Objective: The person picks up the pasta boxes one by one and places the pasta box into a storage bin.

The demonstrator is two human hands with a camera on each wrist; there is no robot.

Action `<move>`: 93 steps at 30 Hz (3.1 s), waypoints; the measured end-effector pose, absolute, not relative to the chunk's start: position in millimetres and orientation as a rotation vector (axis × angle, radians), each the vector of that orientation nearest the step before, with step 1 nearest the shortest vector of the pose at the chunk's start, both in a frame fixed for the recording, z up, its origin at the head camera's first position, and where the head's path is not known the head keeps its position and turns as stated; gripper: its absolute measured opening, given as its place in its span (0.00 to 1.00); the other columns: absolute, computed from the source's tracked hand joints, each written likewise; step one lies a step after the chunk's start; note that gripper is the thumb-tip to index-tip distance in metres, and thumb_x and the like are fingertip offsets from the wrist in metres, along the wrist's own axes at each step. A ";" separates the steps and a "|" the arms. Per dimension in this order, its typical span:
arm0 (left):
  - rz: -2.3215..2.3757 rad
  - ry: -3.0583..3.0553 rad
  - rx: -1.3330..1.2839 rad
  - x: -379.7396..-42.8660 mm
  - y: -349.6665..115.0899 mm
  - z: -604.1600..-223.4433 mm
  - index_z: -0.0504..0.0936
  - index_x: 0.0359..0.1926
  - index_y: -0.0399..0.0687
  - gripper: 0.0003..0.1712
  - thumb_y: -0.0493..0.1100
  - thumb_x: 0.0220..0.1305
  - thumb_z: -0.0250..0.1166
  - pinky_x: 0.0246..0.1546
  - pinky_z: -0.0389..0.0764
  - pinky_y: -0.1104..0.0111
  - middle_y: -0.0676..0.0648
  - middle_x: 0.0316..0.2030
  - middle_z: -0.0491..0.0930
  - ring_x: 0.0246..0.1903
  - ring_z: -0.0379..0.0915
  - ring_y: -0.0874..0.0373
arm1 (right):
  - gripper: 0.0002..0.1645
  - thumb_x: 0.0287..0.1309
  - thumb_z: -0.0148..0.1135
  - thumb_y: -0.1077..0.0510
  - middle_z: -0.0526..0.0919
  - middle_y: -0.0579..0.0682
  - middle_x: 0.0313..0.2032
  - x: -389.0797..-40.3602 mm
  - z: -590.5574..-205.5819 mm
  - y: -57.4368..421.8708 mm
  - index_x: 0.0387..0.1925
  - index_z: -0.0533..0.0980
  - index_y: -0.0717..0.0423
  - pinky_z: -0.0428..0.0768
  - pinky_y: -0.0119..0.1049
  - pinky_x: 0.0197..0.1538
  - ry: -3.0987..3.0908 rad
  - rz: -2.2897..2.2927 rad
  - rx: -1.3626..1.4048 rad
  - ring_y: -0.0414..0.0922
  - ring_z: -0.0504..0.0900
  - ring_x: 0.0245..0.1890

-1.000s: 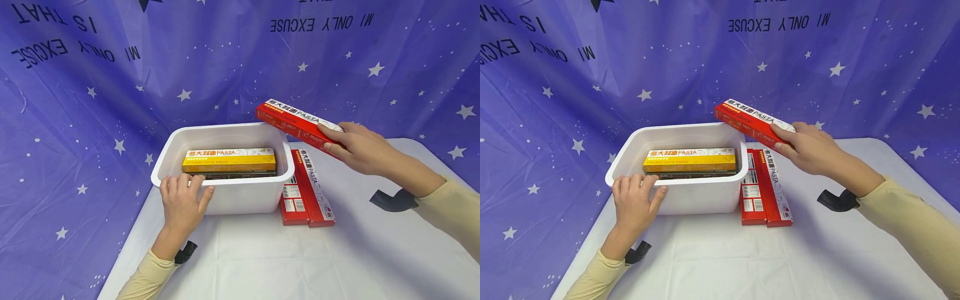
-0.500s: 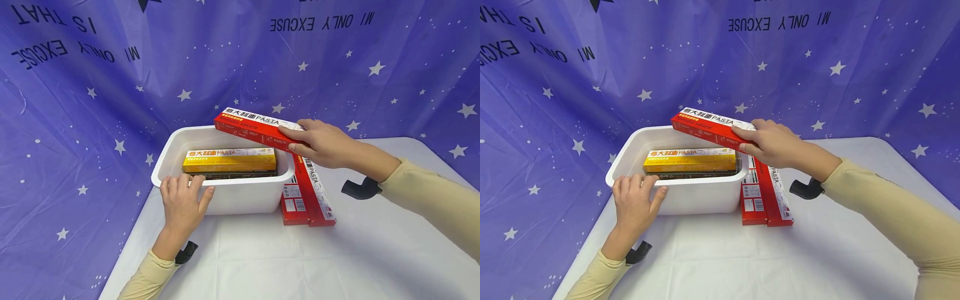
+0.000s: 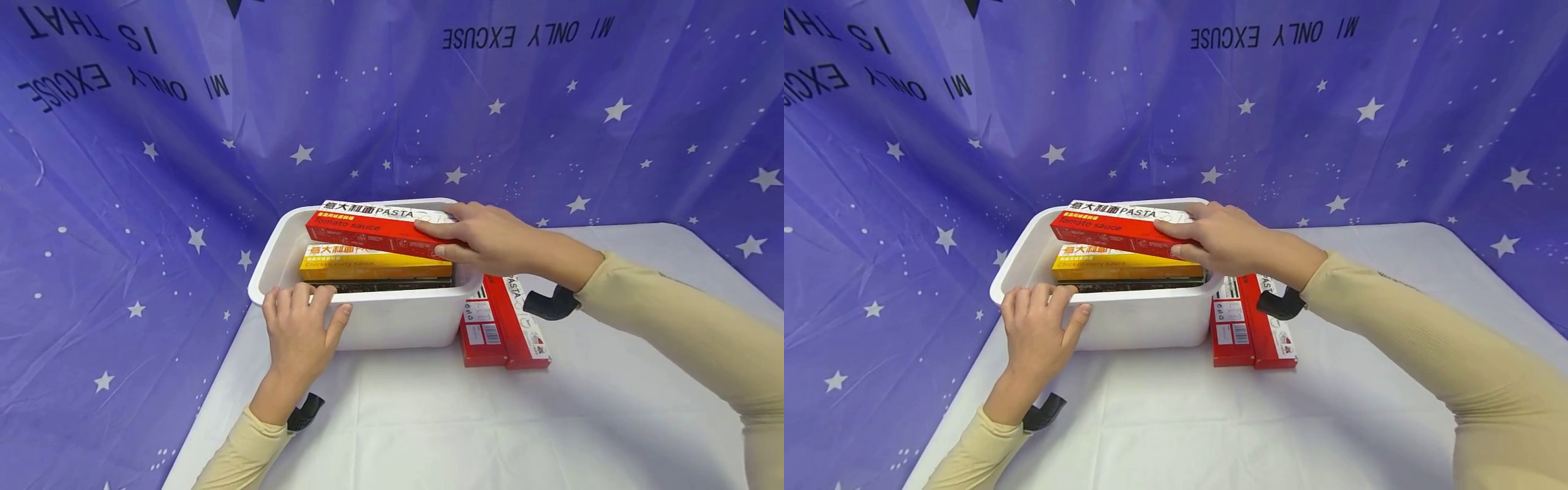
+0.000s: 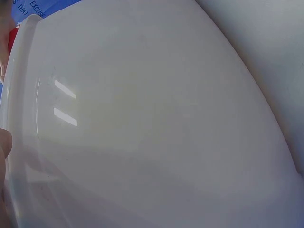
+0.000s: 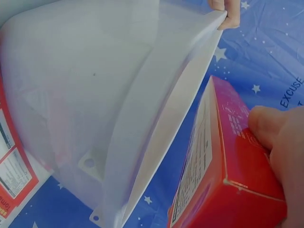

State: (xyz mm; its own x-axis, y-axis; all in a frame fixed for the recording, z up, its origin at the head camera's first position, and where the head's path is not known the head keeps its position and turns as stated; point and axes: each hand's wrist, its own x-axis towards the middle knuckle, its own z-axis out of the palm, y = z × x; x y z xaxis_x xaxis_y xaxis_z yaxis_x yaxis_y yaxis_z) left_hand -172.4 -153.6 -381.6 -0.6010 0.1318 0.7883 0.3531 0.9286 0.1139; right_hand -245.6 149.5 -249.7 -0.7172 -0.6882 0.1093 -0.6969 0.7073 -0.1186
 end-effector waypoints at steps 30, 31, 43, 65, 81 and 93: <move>-0.312 -2.212 -0.338 -173.2 -153.8 -380.9 0.80 0.42 0.43 0.34 0.68 0.76 0.44 0.58 0.62 0.39 0.36 0.34 0.75 0.41 0.70 0.36 | 0.27 0.69 0.62 0.45 0.81 0.50 0.50 -258.8 -272.6 102.5 0.68 0.74 0.35 0.79 0.43 0.51 -2.649 0.248 1.553 0.46 0.80 0.44; -0.312 -2.211 -0.338 -173.0 -153.9 -380.9 0.80 0.42 0.43 0.33 0.67 0.76 0.45 0.58 0.62 0.39 0.36 0.34 0.75 0.41 0.70 0.36 | 0.27 0.69 0.62 0.45 0.80 0.50 0.47 -258.8 -273.4 101.9 0.68 0.74 0.35 0.79 0.43 0.50 -2.654 0.246 1.555 0.46 0.79 0.42; -0.316 -2.211 -0.334 -172.9 -153.0 -380.2 0.79 0.42 0.43 0.37 0.69 0.76 0.39 0.56 0.62 0.41 0.36 0.34 0.75 0.40 0.69 0.37 | 0.27 0.68 0.62 0.43 0.74 0.60 0.69 -260.2 -277.6 99.1 0.68 0.73 0.31 0.69 0.56 0.72 -2.765 0.238 1.481 0.56 0.73 0.71; -0.302 -2.176 -0.342 -173.7 -152.1 -381.8 0.80 0.41 0.42 0.38 0.69 0.77 0.39 0.56 0.62 0.41 0.36 0.34 0.75 0.39 0.68 0.37 | 0.25 0.66 0.65 0.46 0.86 0.48 0.50 -273.1 -290.6 97.0 0.65 0.77 0.34 0.78 0.40 0.54 -2.754 0.369 1.560 0.43 0.83 0.48; -0.301 -2.190 -0.333 -169.6 -152.4 -386.8 0.80 0.41 0.42 0.38 0.69 0.77 0.39 0.56 0.62 0.40 0.37 0.35 0.76 0.39 0.68 0.38 | 0.25 0.65 0.66 0.47 0.87 0.44 0.44 -279.8 -304.4 92.6 0.64 0.78 0.36 0.75 0.34 0.45 -2.792 0.387 1.589 0.40 0.81 0.41; -0.313 -2.180 -0.344 -171.5 -152.0 -382.9 0.81 0.44 0.40 0.39 0.69 0.77 0.40 0.56 0.62 0.40 0.37 0.35 0.76 0.40 0.68 0.38 | 0.25 0.67 0.65 0.47 0.87 0.45 0.45 -282.0 -301.2 89.5 0.64 0.78 0.37 0.78 0.36 0.49 -2.808 0.340 1.612 0.40 0.82 0.44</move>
